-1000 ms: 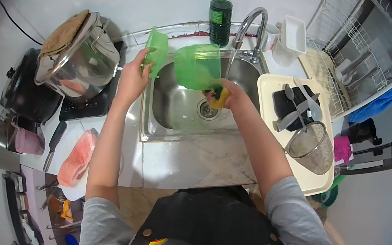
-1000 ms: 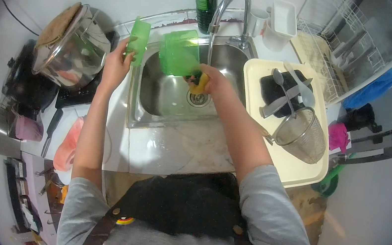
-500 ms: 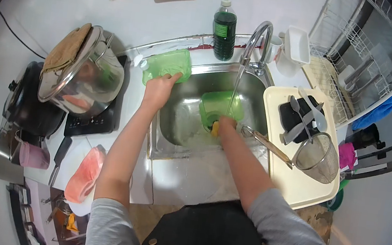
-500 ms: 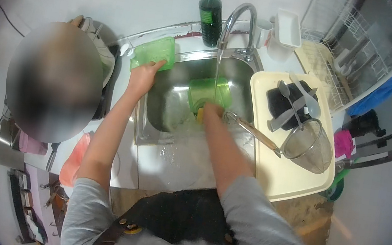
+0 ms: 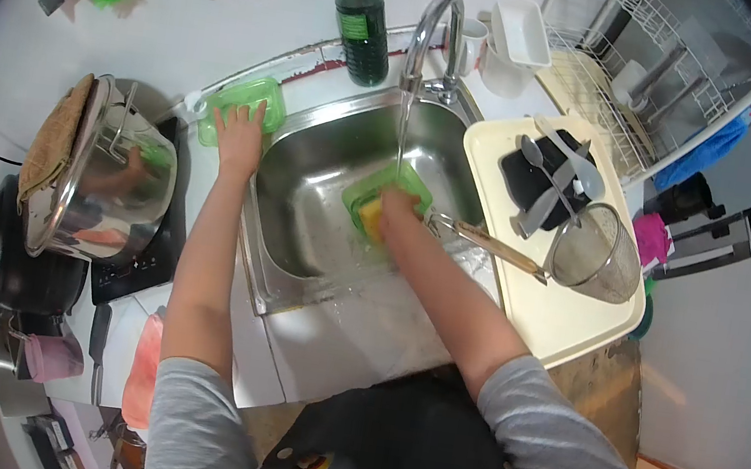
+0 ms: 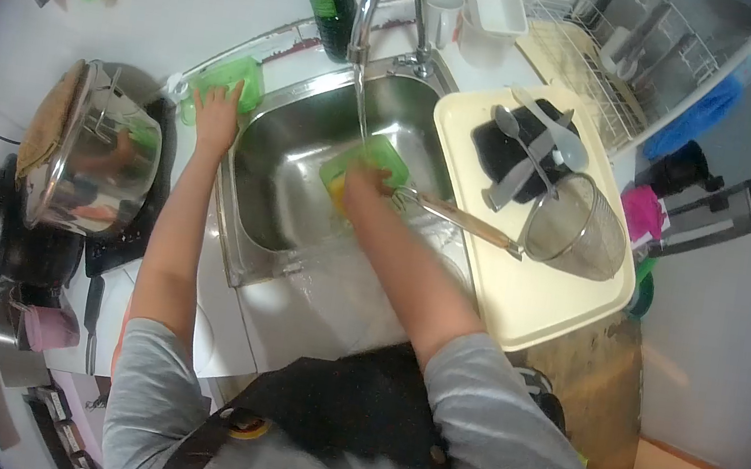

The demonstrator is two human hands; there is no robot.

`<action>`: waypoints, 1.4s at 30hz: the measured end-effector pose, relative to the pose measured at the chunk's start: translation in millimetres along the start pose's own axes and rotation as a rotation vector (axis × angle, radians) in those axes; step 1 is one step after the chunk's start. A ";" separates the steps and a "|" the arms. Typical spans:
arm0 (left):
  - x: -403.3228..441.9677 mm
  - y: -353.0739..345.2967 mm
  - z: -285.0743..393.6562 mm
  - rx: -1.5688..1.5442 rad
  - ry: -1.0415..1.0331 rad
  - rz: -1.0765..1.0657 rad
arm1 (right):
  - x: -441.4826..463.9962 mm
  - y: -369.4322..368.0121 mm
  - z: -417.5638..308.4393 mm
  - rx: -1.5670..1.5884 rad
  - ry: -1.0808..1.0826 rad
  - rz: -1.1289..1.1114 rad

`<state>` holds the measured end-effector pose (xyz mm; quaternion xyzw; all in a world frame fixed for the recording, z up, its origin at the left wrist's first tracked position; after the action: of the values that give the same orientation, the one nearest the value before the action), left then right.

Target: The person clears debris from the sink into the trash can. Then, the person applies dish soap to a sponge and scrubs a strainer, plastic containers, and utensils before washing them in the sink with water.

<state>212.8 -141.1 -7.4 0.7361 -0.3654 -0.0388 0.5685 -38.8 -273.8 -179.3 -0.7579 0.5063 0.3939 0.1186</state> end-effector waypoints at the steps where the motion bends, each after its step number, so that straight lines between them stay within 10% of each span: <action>1: -3.3 6.5 2.4 -0.034 0.003 0.013 | -2.6 5.7 -12.1 0.024 0.022 0.035; 5: -16.7 53.2 4.2 -0.211 0.008 0.143 | -24.3 27.9 -62.7 0.045 0.148 0.150; 8: -24.6 85.7 16.0 -0.372 -0.052 0.200 | -24.1 -16.6 -111.5 -1.057 1.183 -0.390; 10: -23.9 104.1 32.1 -0.491 -0.117 0.231 | 29.2 -56.4 -112.6 -1.090 1.357 -0.387; 12: -6.8 107.3 48.4 -0.767 -0.090 0.162 | 35.1 -48.8 -128.5 -0.681 1.084 -0.526; 14: 17.7 104.4 66.8 -1.017 0.008 0.084 | -21.5 -5.1 -117.6 0.144 0.310 -0.702; 16: 49.1 96.3 87.6 -1.241 0.175 -0.009 | -68.1 15.5 -159.9 -0.523 1.457 -0.602; 18: 82.6 89.8 103.6 -1.221 0.272 0.090 | -82.7 23.4 -143.0 -0.869 1.827 -0.528; 21: 114.8 80.9 119.5 -1.349 0.512 0.035 | -70.0 63.0 -123.9 -0.332 0.815 -0.589; 24: 129.8 80.8 126.2 -1.380 0.536 0.255 | -90.3 98.7 -115.8 -0.273 0.667 -0.633; 28: 121.5 72.4 122.7 -1.343 0.608 0.217 | -84.8 128.4 -103.8 -0.111 0.597 -0.611; 35: 68.5 141.0 97.0 -1.450 0.077 0.224 | -102.1 115.6 -95.5 0.000 0.577 -0.802; 42: -25.3 155.3 74.6 -1.502 -0.106 -0.798 | -145.9 36.9 -79.4 0.175 0.731 -0.805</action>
<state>82.3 -200.1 91.7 0.2346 0.0181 -0.5027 0.8318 -58.5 -238.3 -14.0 -0.9665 0.2156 -0.0152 0.1387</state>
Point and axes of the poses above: each hand's wrist, its own x-axis towards the middle knuckle, its own y-axis out of the back of the hand, z = x × y, the point moved 9 cm from there along x, towards the middle knuckle, and after that the axes turned 9 degrees about y, right-handed, at the moved point
